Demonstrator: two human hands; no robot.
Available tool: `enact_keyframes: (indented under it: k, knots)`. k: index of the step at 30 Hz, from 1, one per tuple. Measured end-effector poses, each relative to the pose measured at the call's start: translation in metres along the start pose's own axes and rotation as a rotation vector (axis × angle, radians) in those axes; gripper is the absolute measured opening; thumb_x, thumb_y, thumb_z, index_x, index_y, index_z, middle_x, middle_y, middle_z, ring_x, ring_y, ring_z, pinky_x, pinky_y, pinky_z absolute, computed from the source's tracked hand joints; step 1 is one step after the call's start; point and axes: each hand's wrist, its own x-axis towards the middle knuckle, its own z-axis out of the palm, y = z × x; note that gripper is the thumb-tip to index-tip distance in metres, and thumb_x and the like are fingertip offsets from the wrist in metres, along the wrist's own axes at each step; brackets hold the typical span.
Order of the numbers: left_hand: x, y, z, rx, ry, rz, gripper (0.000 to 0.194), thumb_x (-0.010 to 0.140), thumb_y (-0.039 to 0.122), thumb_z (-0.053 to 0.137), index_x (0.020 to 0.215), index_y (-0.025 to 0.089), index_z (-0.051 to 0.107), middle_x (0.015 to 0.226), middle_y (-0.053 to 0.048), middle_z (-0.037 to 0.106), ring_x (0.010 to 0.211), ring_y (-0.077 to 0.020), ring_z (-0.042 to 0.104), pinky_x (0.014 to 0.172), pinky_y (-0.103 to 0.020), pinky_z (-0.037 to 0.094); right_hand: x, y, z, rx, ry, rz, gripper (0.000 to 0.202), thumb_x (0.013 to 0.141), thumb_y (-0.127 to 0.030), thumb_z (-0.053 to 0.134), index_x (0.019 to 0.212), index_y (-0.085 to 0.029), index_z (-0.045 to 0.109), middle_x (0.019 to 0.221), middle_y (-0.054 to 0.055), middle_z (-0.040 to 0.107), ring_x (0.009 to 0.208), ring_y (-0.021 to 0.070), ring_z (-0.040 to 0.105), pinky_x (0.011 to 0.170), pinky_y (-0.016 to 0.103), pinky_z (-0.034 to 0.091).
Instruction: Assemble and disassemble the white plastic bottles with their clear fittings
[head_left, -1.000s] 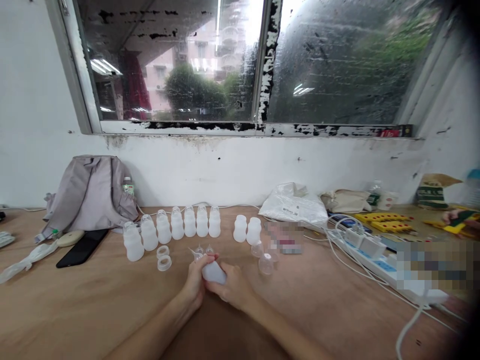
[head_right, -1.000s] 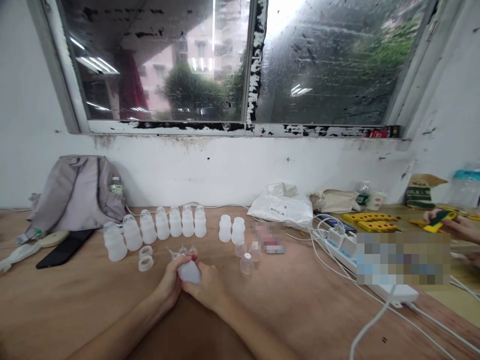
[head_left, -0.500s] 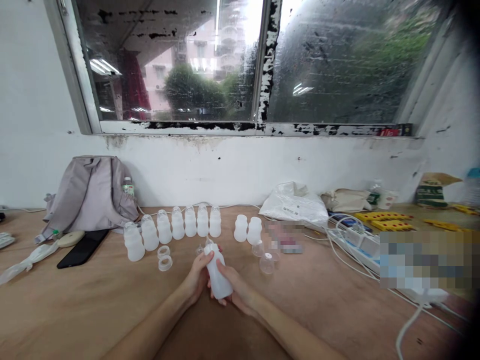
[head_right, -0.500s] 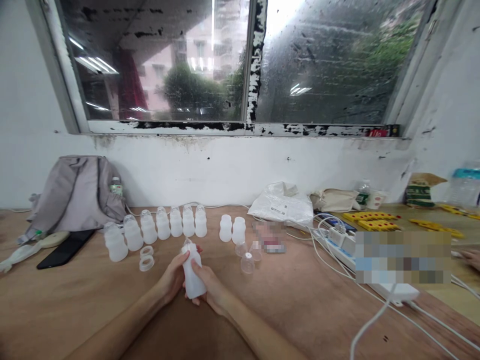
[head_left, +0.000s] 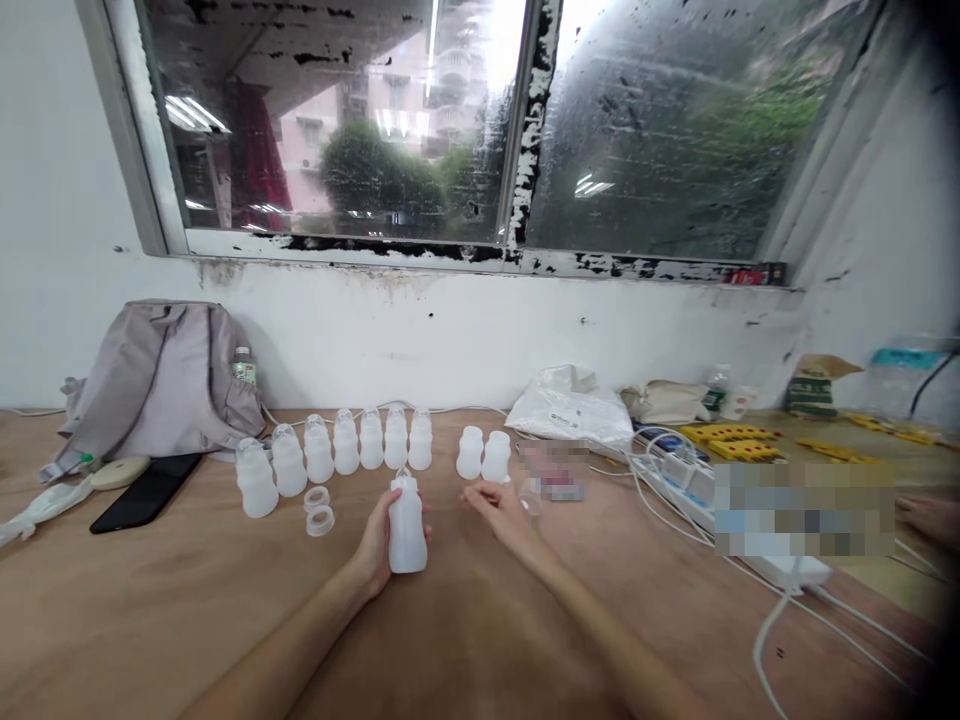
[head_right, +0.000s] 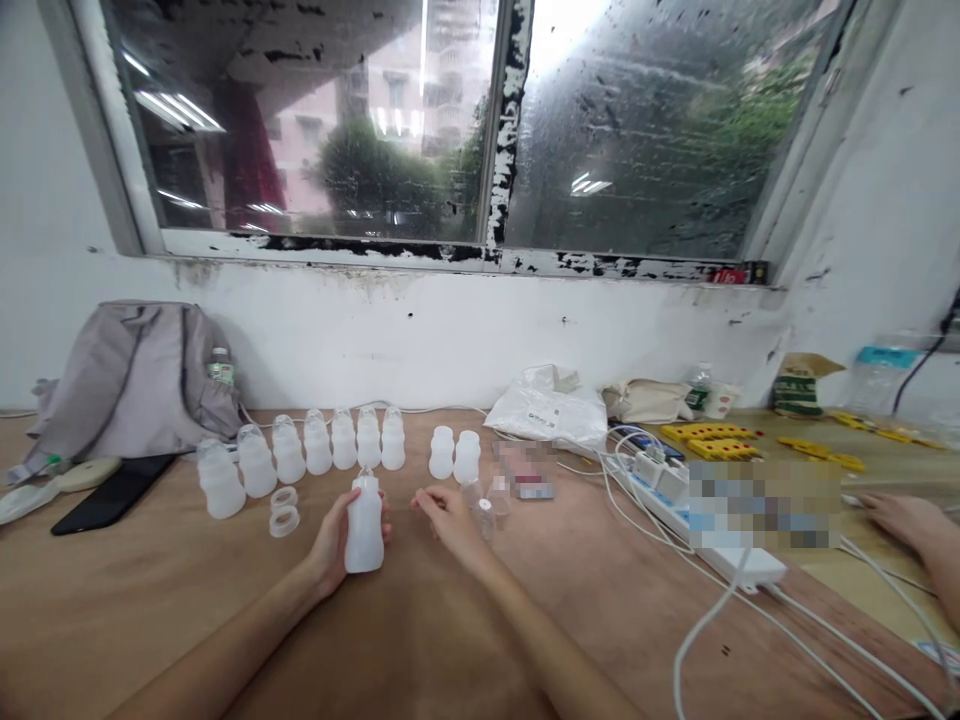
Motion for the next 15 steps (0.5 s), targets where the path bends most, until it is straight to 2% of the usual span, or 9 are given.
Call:
enact_keyframes:
  k: [3,5,7,10,15]
  knots:
    - [0.000,0.001,0.000,0.024,-0.021,-0.008,0.038,0.072,0.046,0.048,0.093,0.015,0.055,0.074,-0.003,0.060,0.049,-0.0145,0.057,0.050,-0.029,0.045,0.002,0.001,-0.034,-0.285,0.177,-0.136,0.023,0.073,-0.034,0.047,0.068,-0.015,0.058,0.059,0.000,0.053,0.055,0.0115,0.048,0.052,0.023,0.037]
    - [0.000,-0.001,0.000,0.056,-0.035,-0.003,0.038,0.073,0.046,0.046,0.092,0.015,0.054,0.071,-0.002,0.058,0.045,-0.0134,0.055,0.045,-0.027,0.043,0.000,0.007,-0.054,-0.489,0.190,-0.121,0.021,0.073,-0.031,0.048,0.078,-0.014,0.059,0.056,-0.001,0.052,0.053,0.0127,0.048,0.053,0.024,0.035]
    - [0.001,-0.004,0.000,0.100,-0.034,-0.007,0.038,0.073,0.047,0.045,0.090,0.014,0.053,0.069,-0.001,0.057,0.044,-0.0127,0.054,0.043,-0.025,0.041,-0.002,0.014,-0.068,-0.652,0.140,-0.070,0.023,0.069,-0.027,0.052,0.087,-0.014,0.059,0.058,-0.001,0.053,0.055,0.0136,0.049,0.054,0.024,0.034]
    - [0.003,-0.009,0.000,0.177,-0.027,-0.019,0.039,0.072,0.047,0.044,0.090,0.013,0.052,0.067,-0.001,0.057,0.043,-0.0121,0.053,0.042,-0.024,0.040,-0.002,0.022,-0.075,-0.780,0.052,-0.002,0.026,0.065,-0.017,0.055,0.090,-0.014,0.059,0.064,0.000,0.057,0.059,0.0136,0.052,0.055,0.022,0.034]
    - [0.005,-0.014,0.000,0.272,-0.029,0.024,0.041,0.070,0.048,0.045,0.089,0.012,0.051,0.066,-0.001,0.057,0.041,-0.0122,0.053,0.041,-0.025,0.039,0.010,0.009,-0.072,-0.812,0.064,0.058,0.011,0.073,-0.017,0.049,0.073,-0.013,0.059,0.056,0.001,0.055,0.052,0.0112,0.051,0.051,0.021,0.034]
